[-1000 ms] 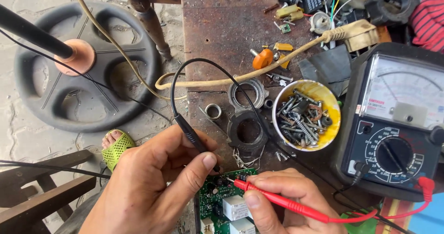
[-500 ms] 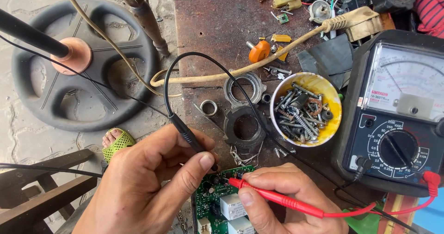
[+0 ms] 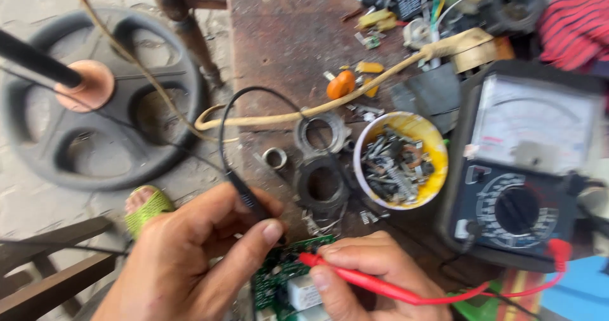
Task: Testing various points on a circuit board using an analog multimeter to diagnose faults.
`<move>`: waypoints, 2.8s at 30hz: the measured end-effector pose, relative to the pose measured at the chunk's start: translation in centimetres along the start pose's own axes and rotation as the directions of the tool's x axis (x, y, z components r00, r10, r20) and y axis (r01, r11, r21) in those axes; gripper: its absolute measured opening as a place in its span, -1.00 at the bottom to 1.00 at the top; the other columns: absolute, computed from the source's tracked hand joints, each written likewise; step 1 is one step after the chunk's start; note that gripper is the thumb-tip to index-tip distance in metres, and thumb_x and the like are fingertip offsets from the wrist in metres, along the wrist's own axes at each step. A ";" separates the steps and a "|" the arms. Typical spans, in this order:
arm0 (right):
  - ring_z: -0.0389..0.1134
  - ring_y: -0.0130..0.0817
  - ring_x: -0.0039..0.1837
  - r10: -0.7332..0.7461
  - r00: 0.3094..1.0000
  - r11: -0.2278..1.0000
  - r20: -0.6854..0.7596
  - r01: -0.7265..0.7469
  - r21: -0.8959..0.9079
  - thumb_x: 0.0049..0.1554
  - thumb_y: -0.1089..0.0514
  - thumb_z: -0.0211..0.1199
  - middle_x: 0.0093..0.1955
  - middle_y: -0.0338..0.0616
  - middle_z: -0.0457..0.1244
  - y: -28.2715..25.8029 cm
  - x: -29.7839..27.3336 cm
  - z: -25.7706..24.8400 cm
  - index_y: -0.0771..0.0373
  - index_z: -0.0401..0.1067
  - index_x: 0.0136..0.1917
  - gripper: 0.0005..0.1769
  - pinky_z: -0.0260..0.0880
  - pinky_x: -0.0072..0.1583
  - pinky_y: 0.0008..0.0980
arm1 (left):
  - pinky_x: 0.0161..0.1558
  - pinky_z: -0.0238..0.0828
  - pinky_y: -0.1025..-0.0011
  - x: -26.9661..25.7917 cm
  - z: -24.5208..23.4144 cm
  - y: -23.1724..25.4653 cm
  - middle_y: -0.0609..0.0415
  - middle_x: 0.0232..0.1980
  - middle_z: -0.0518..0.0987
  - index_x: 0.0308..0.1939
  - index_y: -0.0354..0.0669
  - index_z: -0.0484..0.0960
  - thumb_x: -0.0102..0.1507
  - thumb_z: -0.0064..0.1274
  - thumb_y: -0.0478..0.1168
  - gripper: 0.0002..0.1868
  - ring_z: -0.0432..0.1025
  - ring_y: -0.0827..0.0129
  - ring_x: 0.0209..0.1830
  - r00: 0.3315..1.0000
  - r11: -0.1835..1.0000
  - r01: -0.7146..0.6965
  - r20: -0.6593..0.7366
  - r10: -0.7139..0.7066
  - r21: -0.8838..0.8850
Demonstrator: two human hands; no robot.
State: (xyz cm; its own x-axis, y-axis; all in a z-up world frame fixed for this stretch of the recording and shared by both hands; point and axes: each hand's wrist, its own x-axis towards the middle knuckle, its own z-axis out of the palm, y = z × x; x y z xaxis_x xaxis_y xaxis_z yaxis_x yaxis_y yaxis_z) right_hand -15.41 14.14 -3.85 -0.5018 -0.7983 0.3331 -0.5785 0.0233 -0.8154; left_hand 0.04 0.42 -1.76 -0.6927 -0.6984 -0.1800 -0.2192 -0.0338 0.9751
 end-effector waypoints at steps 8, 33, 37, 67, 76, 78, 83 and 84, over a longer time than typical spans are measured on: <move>0.54 -0.61 -0.25 0.094 0.992 0.994 -0.079 -0.097 -0.040 -0.03 0.12 0.43 -0.29 -0.37 0.50 -2.2 0.8 0.1 0.05 0.56 -0.24 -0.93 0.53 -0.13 -0.71 | -0.36 0.70 0.81 0.1 0.1 -2.0 0.48 -0.50 0.87 -0.21 0.25 0.87 0.16 0.28 0.00 -0.83 0.61 0.89 -0.54 0.989 0.960 0.116 -0.123 -0.087 0.254; 0.52 -0.56 -0.20 -0.020 1.000 0.999 -0.017 0.019 -0.037 0.02 0.10 0.38 -0.20 -0.28 0.50 -0.4 -0.4 0.3 0.10 0.54 -0.11 -0.86 0.52 -0.07 -0.67 | -0.56 0.46 0.65 -0.1 -0.1 0.8 0.46 -0.58 0.68 -0.22 0.17 0.75 0.27 0.13 -0.02 -0.87 0.32 0.78 -0.60 0.999 0.952 -0.014 -0.029 0.024 0.305; 0.51 -0.56 -0.21 -0.010 1.000 0.999 -0.022 0.010 -0.031 0.02 0.10 0.39 -0.21 -0.27 0.49 -0.2 -0.4 0.2 0.09 0.53 -0.12 -0.86 0.51 -0.08 -0.67 | -0.56 0.50 0.66 0.0 -0.2 0.6 0.46 -0.55 0.76 -0.22 0.17 0.73 0.27 0.11 -0.04 -0.88 0.41 0.82 -0.62 1.000 0.957 -0.008 -0.027 0.017 0.290; 0.49 -0.52 -0.26 -0.055 0.987 0.999 -0.151 0.054 -0.009 0.02 0.15 0.38 -0.26 -0.30 0.45 -1.0 0.1 1.1 0.10 0.51 -0.20 -0.92 0.49 -0.12 -0.64 | -0.24 0.72 0.80 -0.2 0.5 -0.2 0.46 -0.40 0.89 -0.14 0.15 0.78 0.20 0.19 -0.08 -0.82 0.63 0.94 -0.43 0.994 0.960 -0.048 -0.077 0.072 0.274; 0.45 -0.46 -0.34 -0.003 0.972 0.999 -0.236 0.015 0.047 0.02 0.04 0.36 -0.36 -0.15 0.44 -1.9 0.4 1.4 0.15 0.51 -0.26 -0.84 0.46 -0.22 -0.62 | -0.33 0.67 0.78 -0.5 0.8 -0.4 0.50 -0.54 0.91 -0.25 0.29 0.85 0.14 0.28 -0.02 -0.87 0.69 0.92 -0.57 0.983 0.933 0.146 -0.150 -0.101 0.329; 0.45 -0.40 -0.31 0.081 0.943 0.978 -0.324 -0.013 0.208 0.03 0.03 0.37 -0.36 -0.11 0.43 -2.0 0.3 1.7 0.21 0.50 -0.26 -0.79 0.45 -0.17 -0.55 | -0.30 0.55 0.82 -0.4 1.1 -0.3 0.50 -0.52 0.93 -0.24 0.20 0.80 0.13 0.25 -0.03 -0.85 0.83 0.92 -0.50 0.977 0.928 0.050 -0.211 0.031 0.370; 0.46 -0.35 -0.22 0.051 0.967 0.948 -0.250 0.033 0.318 0.05 0.09 0.40 -0.27 -0.02 0.45 -2.8 0.9 0.6 0.24 0.51 -0.20 -0.81 0.49 -0.08 -0.53 | -0.22 0.57 0.78 -0.7 1.4 1.2 0.40 -0.44 0.92 -0.23 0.06 0.82 0.14 0.27 -0.11 -0.85 0.72 0.85 -0.45 0.974 0.977 -0.041 -0.209 0.085 0.207; 0.47 -0.35 -0.20 0.011 0.965 0.946 -0.261 0.074 0.314 0.07 0.09 0.40 -0.25 -0.02 0.45 -3.0 1.1 0.5 0.22 0.52 -0.18 -0.83 0.49 -0.06 -0.52 | -0.24 0.65 0.75 -0.7 1.6 1.4 0.34 -0.41 0.90 -0.22 -0.01 0.81 0.15 0.26 -0.14 -0.85 0.68 0.80 -0.45 0.978 0.986 -0.101 -0.167 0.123 0.134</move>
State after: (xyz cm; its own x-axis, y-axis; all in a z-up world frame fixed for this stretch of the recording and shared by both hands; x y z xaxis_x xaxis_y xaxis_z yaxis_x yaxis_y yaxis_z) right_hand -13.85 12.88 -1.30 -0.6585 -0.6131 0.4363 -0.3825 -0.2266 -0.8957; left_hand -0.84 1.99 -0.50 -0.5899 -0.8067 -0.0348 -0.2385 0.1329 0.9620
